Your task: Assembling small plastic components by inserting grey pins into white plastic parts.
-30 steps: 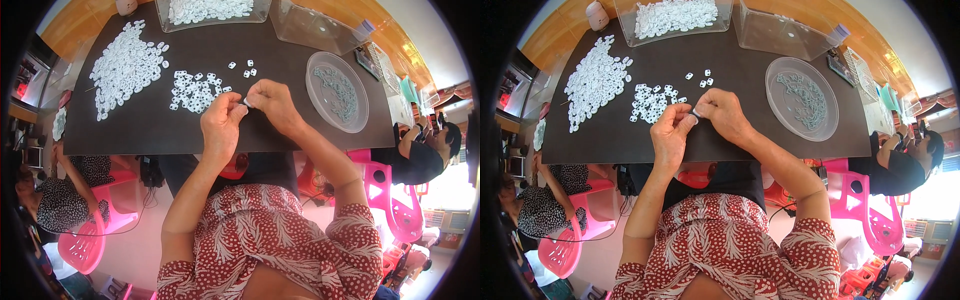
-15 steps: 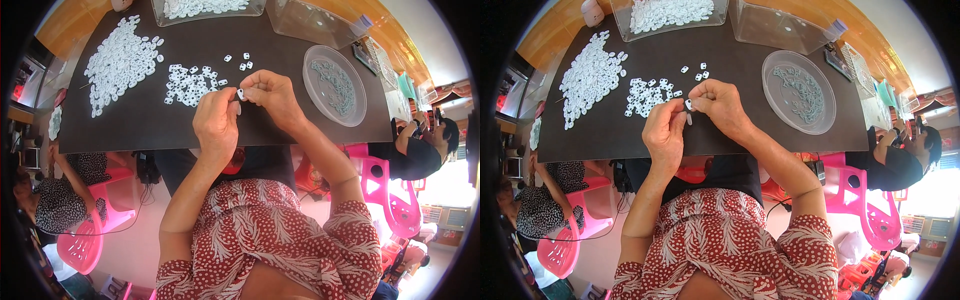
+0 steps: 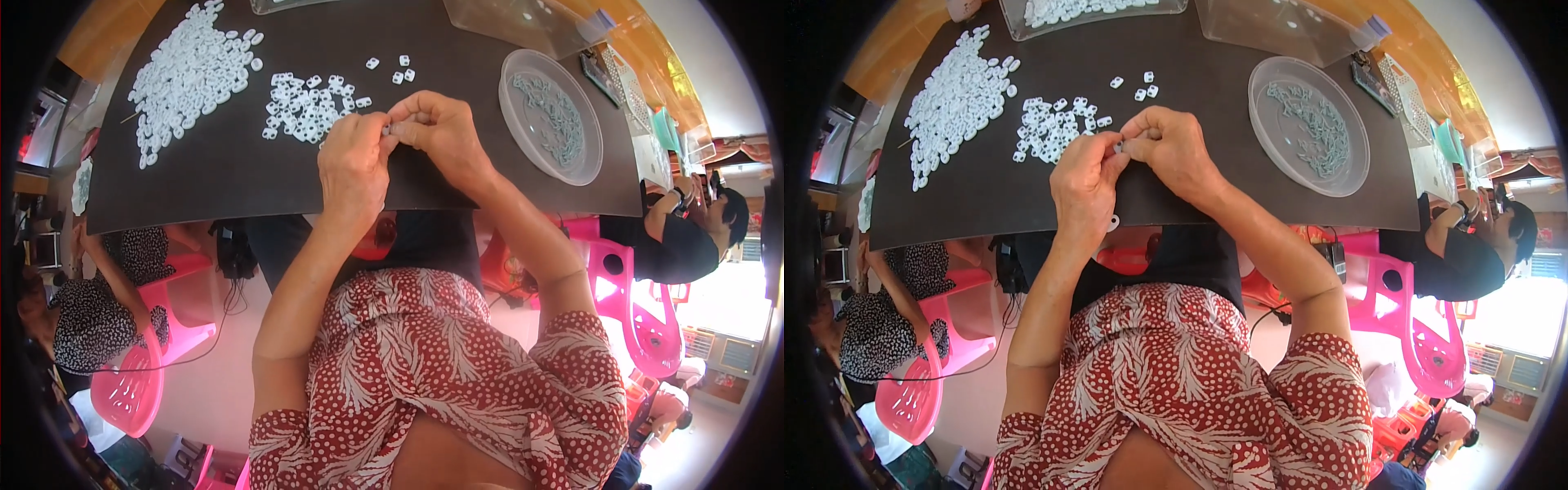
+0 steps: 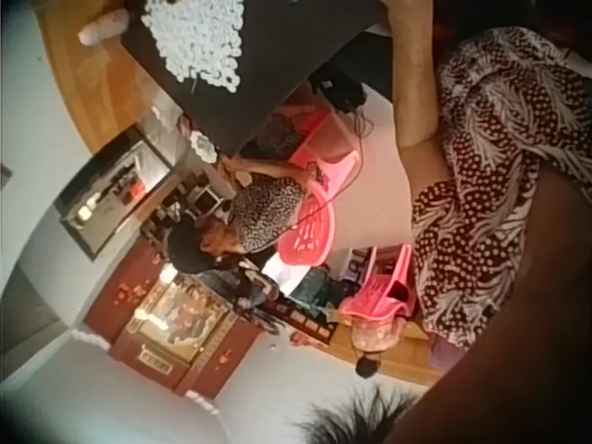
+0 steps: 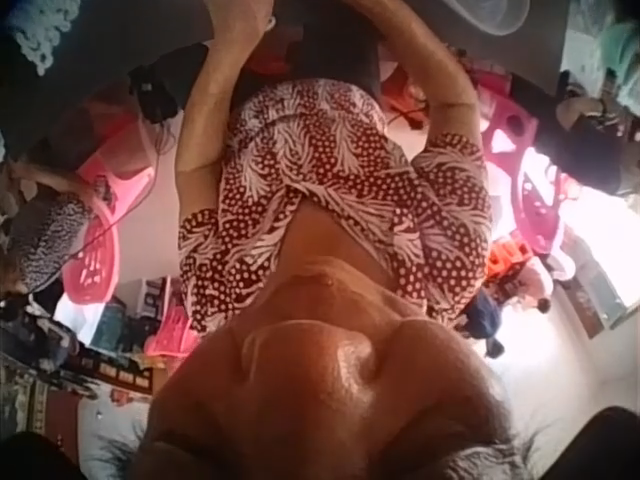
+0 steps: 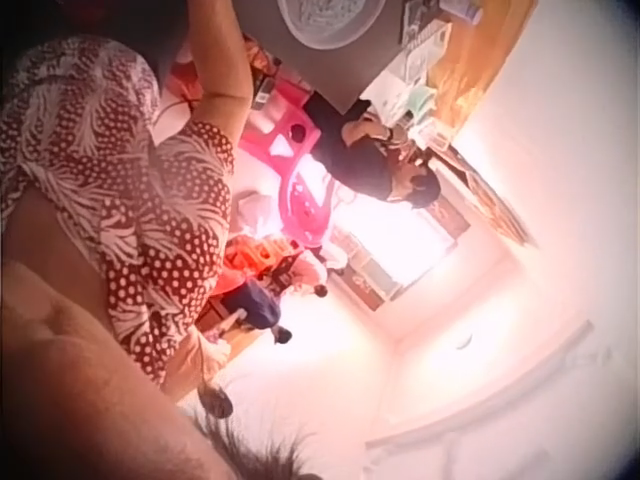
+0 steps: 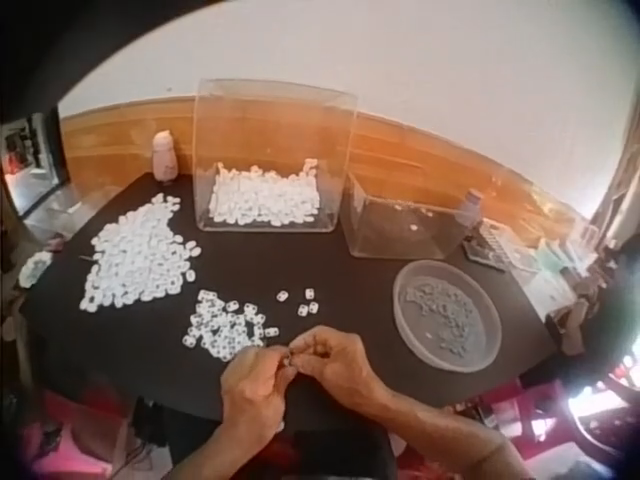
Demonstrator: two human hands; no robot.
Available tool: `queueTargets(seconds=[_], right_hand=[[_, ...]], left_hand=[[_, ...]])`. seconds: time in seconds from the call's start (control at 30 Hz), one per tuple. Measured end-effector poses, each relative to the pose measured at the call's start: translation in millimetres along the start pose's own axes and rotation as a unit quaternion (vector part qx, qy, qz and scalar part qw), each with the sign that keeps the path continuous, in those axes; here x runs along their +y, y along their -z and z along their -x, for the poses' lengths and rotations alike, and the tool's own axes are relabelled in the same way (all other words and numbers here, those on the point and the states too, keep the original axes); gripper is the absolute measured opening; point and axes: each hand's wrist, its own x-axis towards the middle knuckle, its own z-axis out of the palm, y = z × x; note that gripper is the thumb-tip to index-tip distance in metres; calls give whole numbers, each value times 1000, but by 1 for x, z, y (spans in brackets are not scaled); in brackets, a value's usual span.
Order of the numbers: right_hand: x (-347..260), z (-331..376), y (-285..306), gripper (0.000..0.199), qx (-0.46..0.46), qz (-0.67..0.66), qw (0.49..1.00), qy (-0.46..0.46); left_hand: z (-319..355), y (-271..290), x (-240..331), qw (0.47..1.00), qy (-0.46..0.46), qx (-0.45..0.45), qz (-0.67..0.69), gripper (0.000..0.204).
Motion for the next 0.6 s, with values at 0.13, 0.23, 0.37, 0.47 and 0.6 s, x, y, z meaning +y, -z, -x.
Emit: queueTargets(seconds=[0.13,0.23,0.37,0.47,0.6], right_hand=[[-15,16,-3,13,71,152,978,125],[-31,51,-17,25,54,380,792,474],[-8,43,-7,21,35,354,813,460],[-19,18,26,20,127,343,789,494],[-61,3,33,7,175,280,872,361]], left_hand=[[0,-4,-7,1000,12,21,13,22],[3,-6,-8,997,-8,61,-45,22],[4,6,-13,982,72,145,94,19],[-15,40,2,975,44,160,148,21],[-38,74,3,924,87,161,336,26]])
